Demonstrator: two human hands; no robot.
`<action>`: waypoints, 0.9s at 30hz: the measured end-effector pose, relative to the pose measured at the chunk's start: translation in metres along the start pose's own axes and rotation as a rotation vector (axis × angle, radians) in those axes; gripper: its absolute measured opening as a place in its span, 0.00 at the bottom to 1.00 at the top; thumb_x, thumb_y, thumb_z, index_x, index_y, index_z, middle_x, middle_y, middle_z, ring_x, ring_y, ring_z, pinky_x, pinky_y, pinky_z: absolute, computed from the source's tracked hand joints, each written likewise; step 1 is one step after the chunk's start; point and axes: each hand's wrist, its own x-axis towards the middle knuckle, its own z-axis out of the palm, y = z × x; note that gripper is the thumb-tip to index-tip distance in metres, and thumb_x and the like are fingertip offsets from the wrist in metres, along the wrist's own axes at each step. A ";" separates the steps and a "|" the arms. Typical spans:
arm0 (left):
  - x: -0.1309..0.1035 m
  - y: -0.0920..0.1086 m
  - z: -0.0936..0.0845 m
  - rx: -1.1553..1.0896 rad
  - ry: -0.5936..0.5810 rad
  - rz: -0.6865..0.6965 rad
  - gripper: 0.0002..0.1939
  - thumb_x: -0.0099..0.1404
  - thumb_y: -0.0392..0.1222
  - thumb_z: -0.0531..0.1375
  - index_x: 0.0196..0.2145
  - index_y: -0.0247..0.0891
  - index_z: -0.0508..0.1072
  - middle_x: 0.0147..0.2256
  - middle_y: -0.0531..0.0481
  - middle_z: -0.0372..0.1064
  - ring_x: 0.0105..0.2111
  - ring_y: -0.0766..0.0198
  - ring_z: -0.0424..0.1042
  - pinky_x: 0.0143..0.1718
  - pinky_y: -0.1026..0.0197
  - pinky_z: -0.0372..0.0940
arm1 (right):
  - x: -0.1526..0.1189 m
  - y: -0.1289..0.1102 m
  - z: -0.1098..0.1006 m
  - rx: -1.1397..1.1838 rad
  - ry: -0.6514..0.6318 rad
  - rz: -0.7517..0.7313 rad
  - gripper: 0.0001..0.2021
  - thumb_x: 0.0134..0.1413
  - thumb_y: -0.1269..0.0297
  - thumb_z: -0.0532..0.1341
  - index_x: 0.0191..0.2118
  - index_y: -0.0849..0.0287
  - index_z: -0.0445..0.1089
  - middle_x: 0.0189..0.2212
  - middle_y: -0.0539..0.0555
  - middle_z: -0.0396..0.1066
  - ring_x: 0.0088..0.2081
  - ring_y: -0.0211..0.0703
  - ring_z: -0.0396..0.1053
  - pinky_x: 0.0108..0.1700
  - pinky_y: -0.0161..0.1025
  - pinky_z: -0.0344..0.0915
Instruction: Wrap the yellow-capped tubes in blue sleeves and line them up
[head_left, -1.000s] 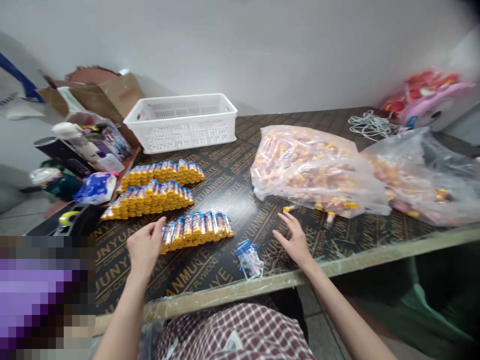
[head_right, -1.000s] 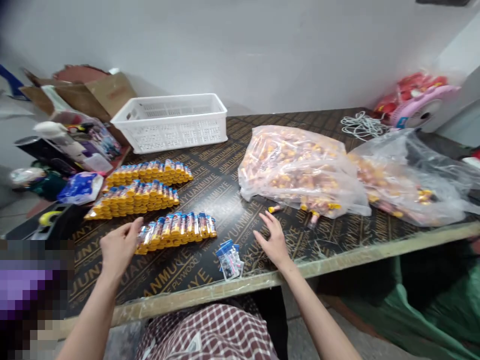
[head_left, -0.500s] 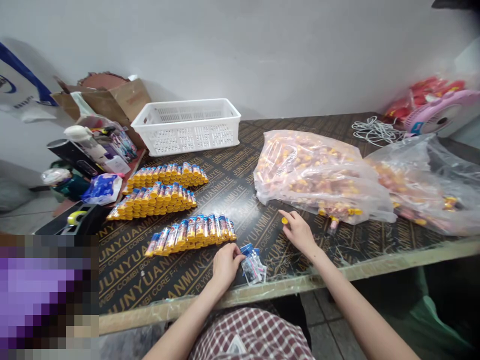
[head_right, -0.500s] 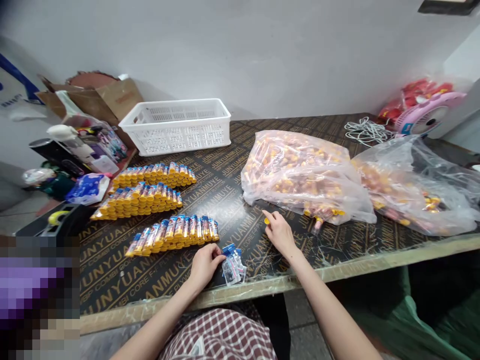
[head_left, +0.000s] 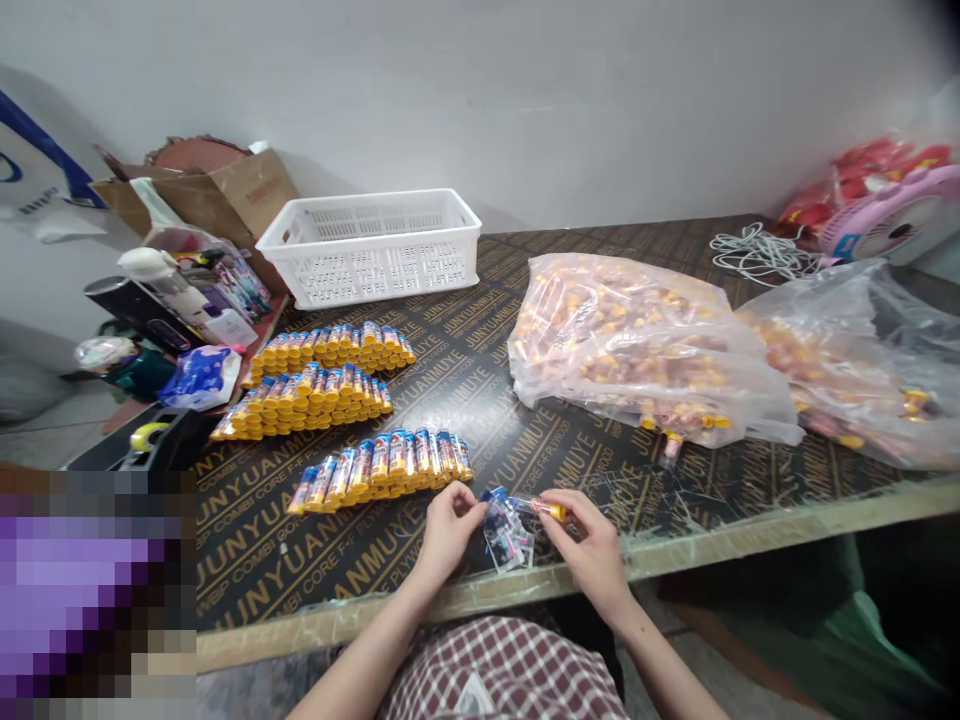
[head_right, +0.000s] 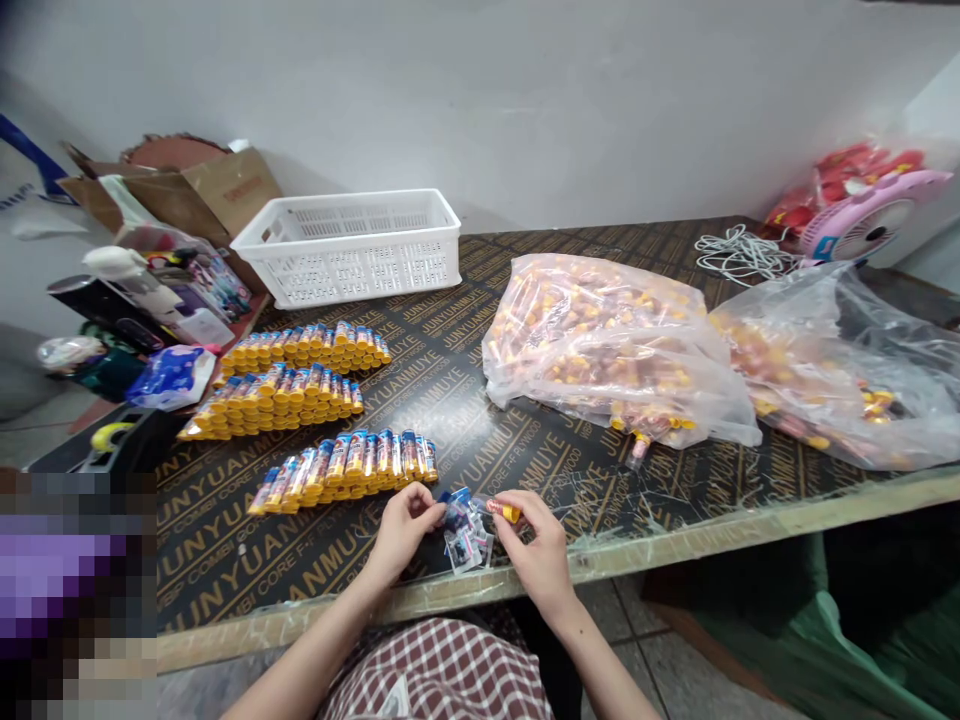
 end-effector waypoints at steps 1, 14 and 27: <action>0.000 0.001 0.000 -0.128 -0.003 -0.064 0.10 0.50 0.41 0.63 0.24 0.38 0.64 0.17 0.58 0.62 0.20 0.67 0.64 0.25 0.65 0.58 | -0.004 -0.001 0.000 0.023 0.001 0.000 0.08 0.55 0.65 0.58 0.40 0.55 0.71 0.40 0.56 0.70 0.43 0.47 0.68 0.41 0.43 0.69; -0.001 0.013 0.003 -0.611 0.122 -0.325 0.17 0.37 0.47 0.72 0.21 0.32 0.75 0.21 0.51 0.70 0.22 0.71 0.66 0.27 0.67 0.62 | -0.028 -0.011 0.002 0.030 0.042 -0.021 0.13 0.56 0.67 0.57 0.47 0.53 0.70 0.43 0.58 0.67 0.46 0.49 0.67 0.47 0.48 0.68; -0.007 0.013 0.006 -0.563 0.132 -0.233 0.17 0.45 0.50 0.68 0.22 0.32 0.72 0.21 0.53 0.68 0.22 0.71 0.65 0.28 0.67 0.63 | -0.030 -0.020 0.009 0.033 -0.174 -0.090 0.16 0.55 0.71 0.56 0.48 0.50 0.69 0.43 0.55 0.67 0.46 0.46 0.67 0.49 0.44 0.66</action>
